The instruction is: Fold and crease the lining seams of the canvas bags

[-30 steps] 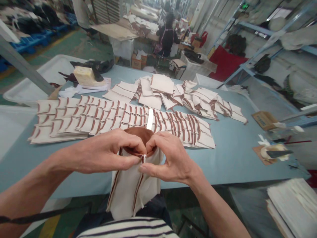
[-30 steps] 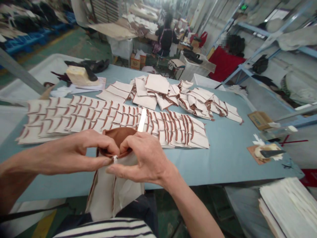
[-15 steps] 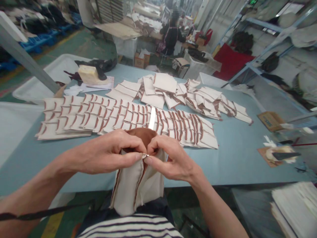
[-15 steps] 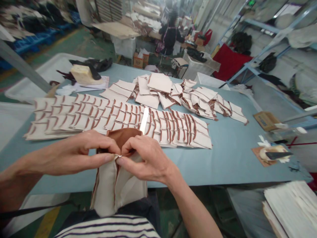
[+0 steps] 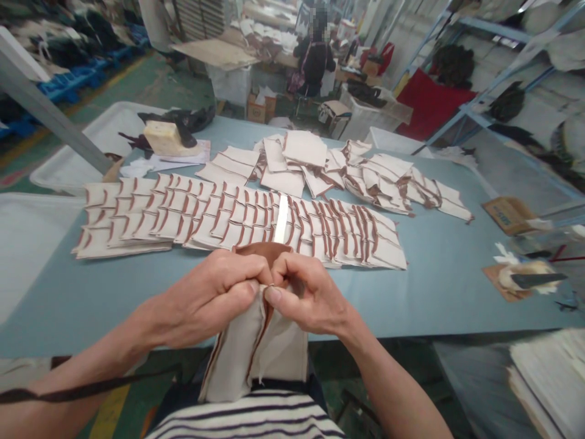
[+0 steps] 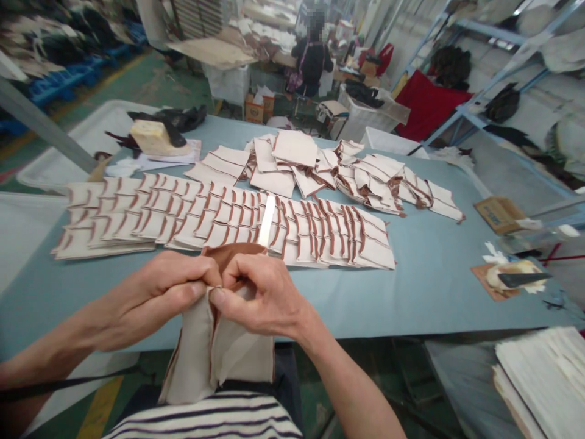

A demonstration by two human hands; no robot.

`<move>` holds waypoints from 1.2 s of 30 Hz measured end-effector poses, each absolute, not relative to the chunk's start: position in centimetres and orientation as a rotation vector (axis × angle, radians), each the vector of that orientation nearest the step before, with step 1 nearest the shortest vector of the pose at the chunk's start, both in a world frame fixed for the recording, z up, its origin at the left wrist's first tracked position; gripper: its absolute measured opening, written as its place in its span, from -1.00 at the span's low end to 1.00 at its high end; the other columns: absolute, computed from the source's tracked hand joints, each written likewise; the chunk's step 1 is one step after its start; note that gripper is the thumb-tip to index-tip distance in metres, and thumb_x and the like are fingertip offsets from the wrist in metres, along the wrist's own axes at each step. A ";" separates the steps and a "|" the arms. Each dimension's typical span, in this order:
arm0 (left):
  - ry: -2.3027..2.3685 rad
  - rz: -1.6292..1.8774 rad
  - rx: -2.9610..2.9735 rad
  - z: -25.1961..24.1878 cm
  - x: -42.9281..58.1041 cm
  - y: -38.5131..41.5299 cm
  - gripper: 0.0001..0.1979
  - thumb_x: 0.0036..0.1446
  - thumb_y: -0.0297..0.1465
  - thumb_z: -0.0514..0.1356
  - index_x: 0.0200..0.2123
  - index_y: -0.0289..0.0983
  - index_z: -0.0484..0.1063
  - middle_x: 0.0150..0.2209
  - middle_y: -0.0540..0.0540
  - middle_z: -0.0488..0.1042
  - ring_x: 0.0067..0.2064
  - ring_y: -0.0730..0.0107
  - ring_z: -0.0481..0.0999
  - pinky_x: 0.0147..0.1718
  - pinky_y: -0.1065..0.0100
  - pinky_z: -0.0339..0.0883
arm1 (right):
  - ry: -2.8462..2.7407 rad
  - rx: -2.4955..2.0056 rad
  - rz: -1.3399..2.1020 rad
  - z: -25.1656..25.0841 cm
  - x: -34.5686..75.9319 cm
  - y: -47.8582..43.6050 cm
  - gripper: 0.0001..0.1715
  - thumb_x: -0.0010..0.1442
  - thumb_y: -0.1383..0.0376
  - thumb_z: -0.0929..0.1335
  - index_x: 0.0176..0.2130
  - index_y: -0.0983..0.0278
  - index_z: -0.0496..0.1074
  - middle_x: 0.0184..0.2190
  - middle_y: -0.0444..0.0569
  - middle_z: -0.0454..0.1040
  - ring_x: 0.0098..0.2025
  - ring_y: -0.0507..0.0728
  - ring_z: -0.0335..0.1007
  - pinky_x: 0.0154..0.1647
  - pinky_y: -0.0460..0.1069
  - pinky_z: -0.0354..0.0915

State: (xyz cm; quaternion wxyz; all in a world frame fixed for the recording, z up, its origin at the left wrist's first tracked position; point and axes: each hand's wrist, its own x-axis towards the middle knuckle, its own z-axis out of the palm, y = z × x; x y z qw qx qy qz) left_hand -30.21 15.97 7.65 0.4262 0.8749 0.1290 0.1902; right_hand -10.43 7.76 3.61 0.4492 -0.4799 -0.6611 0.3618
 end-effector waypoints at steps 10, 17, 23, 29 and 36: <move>0.301 0.283 1.927 6.3 -31.5 17.0 -0.64 0.49 -0.20 0.22 -0.36 -0.26 0.53 -0.47 0.05 0.48 -0.44 0.45 0.41 -0.43 0.47 0.24 | -1.641 -1.071 1.110 4.0 -9.9 7.3 -0.74 0.34 0.18 0.48 -0.32 0.23 0.43 -0.44 -0.20 0.45 -0.43 0.00 0.28 -0.39 -0.09 0.24; 0.321 0.261 1.888 5.6 -32.3 17.5 -0.68 0.48 -0.21 0.24 -0.30 -0.27 0.58 -0.41 0.00 0.57 -0.38 0.41 0.49 -0.37 0.48 0.33 | -1.823 -1.075 0.747 4.8 -9.4 6.8 -0.94 0.41 0.33 0.45 -0.19 0.24 0.51 -0.27 -0.09 0.66 -0.30 0.04 0.54 -0.26 -0.08 0.42; 0.342 0.280 1.958 5.6 -33.0 17.4 -0.76 0.45 -0.30 0.26 -0.30 -0.26 0.58 -0.40 0.01 0.58 -0.37 0.42 0.50 -0.34 0.49 0.33 | -2.040 -1.062 0.324 5.4 -9.8 6.1 -0.87 0.51 0.36 0.40 -0.16 0.23 0.54 -0.27 -0.03 0.73 -0.26 0.08 0.63 -0.16 -0.04 0.50; 0.393 0.281 1.969 5.7 -33.0 16.7 -0.70 0.47 -0.26 0.23 -0.32 -0.27 0.56 -0.40 -0.01 0.57 -0.36 0.39 0.51 -0.32 0.46 0.37 | -2.135 -1.054 0.096 5.7 -10.0 5.2 -0.79 0.56 0.37 0.37 -0.17 0.28 0.58 -0.16 0.06 0.78 -0.19 0.13 0.71 -0.11 0.02 0.57; 0.427 0.311 1.973 5.7 -32.7 16.0 -0.67 0.46 -0.25 0.23 -0.36 -0.27 0.58 -0.44 0.01 0.55 -0.40 0.42 0.47 -0.38 0.47 0.33 | -2.309 -1.169 -0.128 6.5 -10.1 4.4 -0.64 0.59 0.40 0.31 -0.25 0.25 0.58 -0.22 0.00 0.79 -0.25 0.12 0.68 -0.27 0.02 0.49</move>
